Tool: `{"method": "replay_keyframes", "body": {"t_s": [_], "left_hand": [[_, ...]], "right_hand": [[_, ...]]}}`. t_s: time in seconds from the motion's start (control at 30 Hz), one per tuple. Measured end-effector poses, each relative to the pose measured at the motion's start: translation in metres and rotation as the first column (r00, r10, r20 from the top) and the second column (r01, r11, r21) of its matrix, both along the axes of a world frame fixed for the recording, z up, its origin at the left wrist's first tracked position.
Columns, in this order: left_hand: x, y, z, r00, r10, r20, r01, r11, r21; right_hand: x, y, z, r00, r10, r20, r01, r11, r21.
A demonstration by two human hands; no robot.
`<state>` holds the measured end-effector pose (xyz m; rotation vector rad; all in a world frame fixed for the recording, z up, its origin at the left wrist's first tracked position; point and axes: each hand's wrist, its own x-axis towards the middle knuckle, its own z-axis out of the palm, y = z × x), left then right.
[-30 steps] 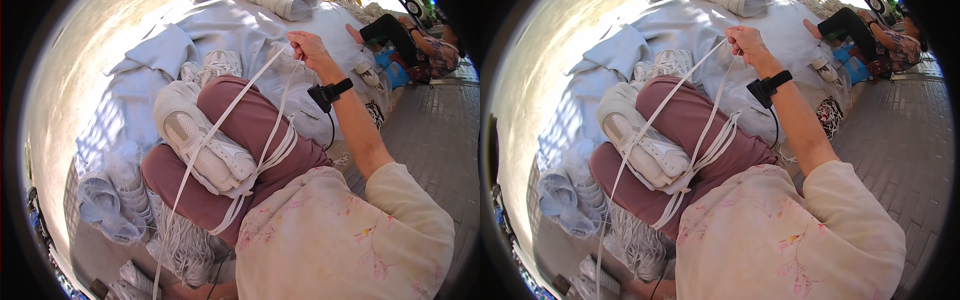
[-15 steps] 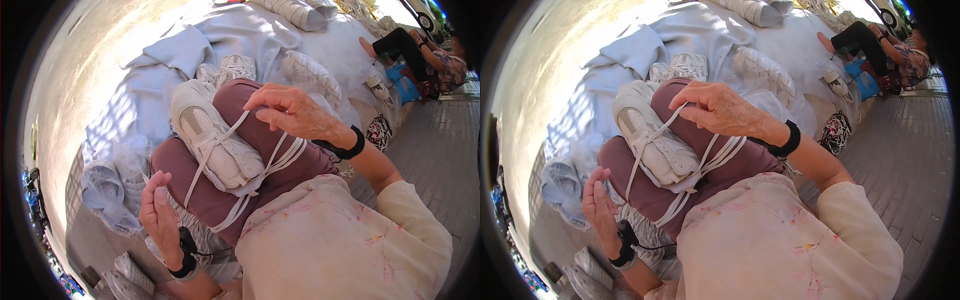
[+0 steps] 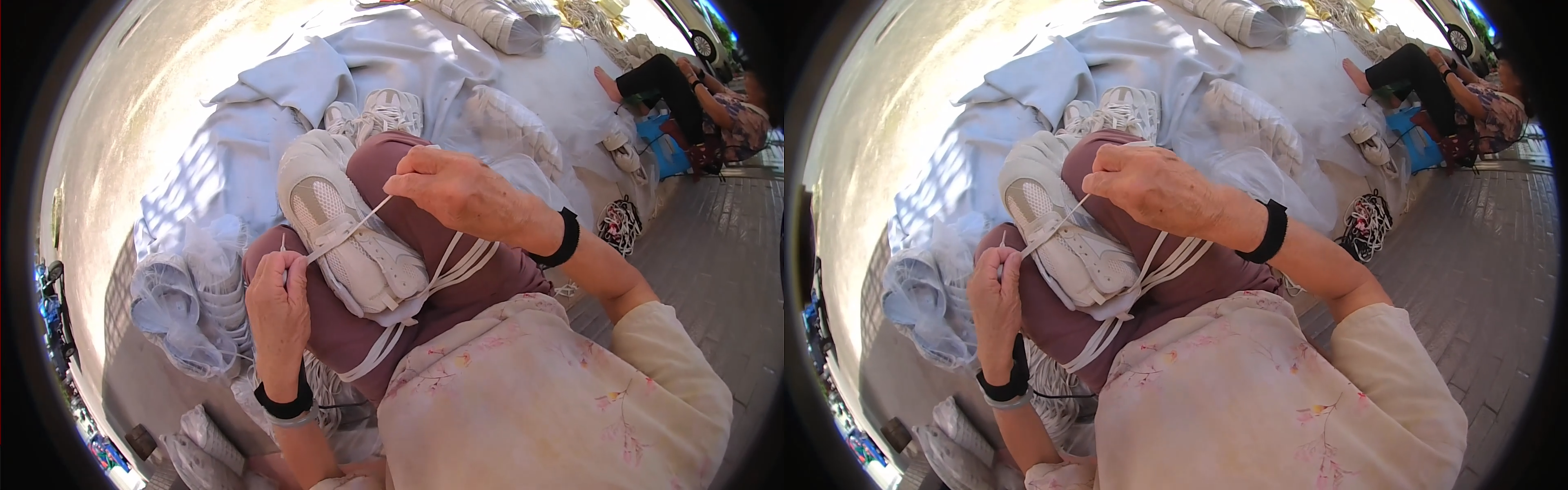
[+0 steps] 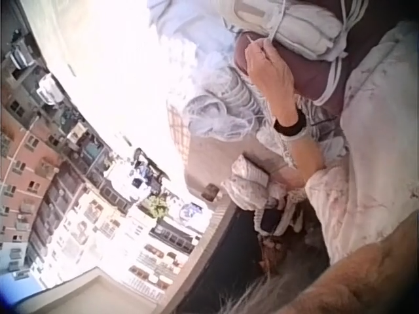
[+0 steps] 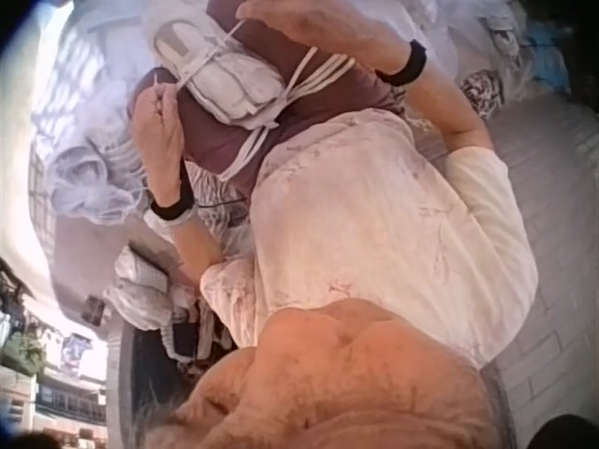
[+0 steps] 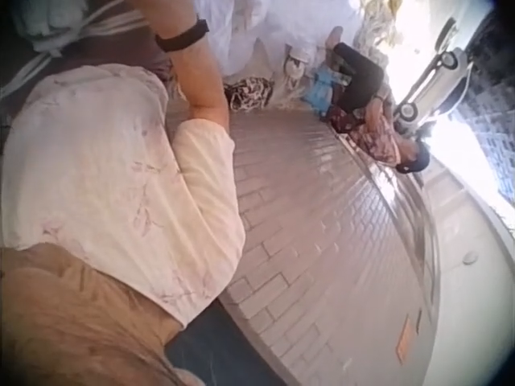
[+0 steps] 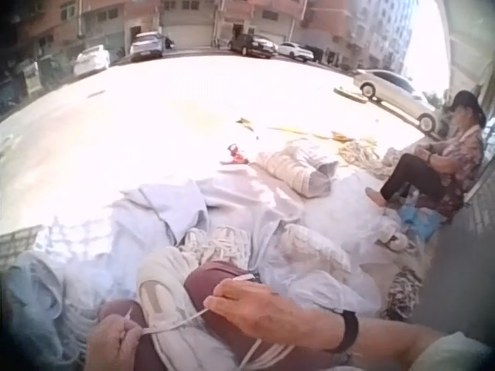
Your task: Insert laces into a white sneaker upper.
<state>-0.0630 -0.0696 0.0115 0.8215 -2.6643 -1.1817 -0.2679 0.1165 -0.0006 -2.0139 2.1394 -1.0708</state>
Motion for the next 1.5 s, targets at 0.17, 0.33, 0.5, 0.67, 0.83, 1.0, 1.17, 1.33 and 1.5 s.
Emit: {"method": "replay_keyframes", "body": {"t_s": [0.17,0.33,0.5,0.67,0.83,1.0,1.17,1.33,1.5], "left_hand": [[-0.004,-0.004,-0.009,0.983,-0.107,-0.149,0.066,0.964,-0.258],[0.026,0.018,0.018,0.883,0.329,-0.335,-0.258,0.936,0.239],[0.034,0.043,0.022,0.91,0.404,-0.087,-0.303,0.795,0.525],[0.034,0.037,-0.002,0.954,0.288,-0.078,-0.233,0.882,0.408],[0.024,0.027,0.005,0.973,0.21,0.093,-0.229,0.926,0.301],[0.019,0.026,0.011,0.93,0.332,0.16,-0.367,0.865,0.341],[0.017,0.023,-0.001,0.968,0.246,-0.043,-0.232,0.951,0.206],[0.016,0.022,-0.007,0.951,0.297,-0.089,-0.26,0.92,0.293],[0.007,0.017,-0.005,0.959,0.284,0.012,-0.275,0.916,0.291]], "right_hand": [[0.004,0.019,0.01,0.944,-0.167,0.283,0.145,0.985,0.097],[0.023,0.044,0.021,0.963,0.044,0.265,-0.122,0.951,0.286],[0.027,0.046,0.0,0.984,0.173,0.052,-0.175,0.838,0.516],[0.02,0.039,0.005,0.988,0.007,0.157,-0.061,0.94,0.337],[0.003,0.038,0.015,0.952,-0.229,0.201,0.137,0.91,0.391],[0.006,0.049,0.009,0.945,-0.285,0.16,0.193,0.881,0.432],[0.024,0.032,0.004,0.956,-0.221,0.192,0.154,0.937,0.314],[0.031,0.018,-0.007,0.983,-0.144,0.112,0.096,0.93,0.356],[0.031,0.013,-0.006,0.951,-0.132,0.279,0.058,0.964,0.259]]}}
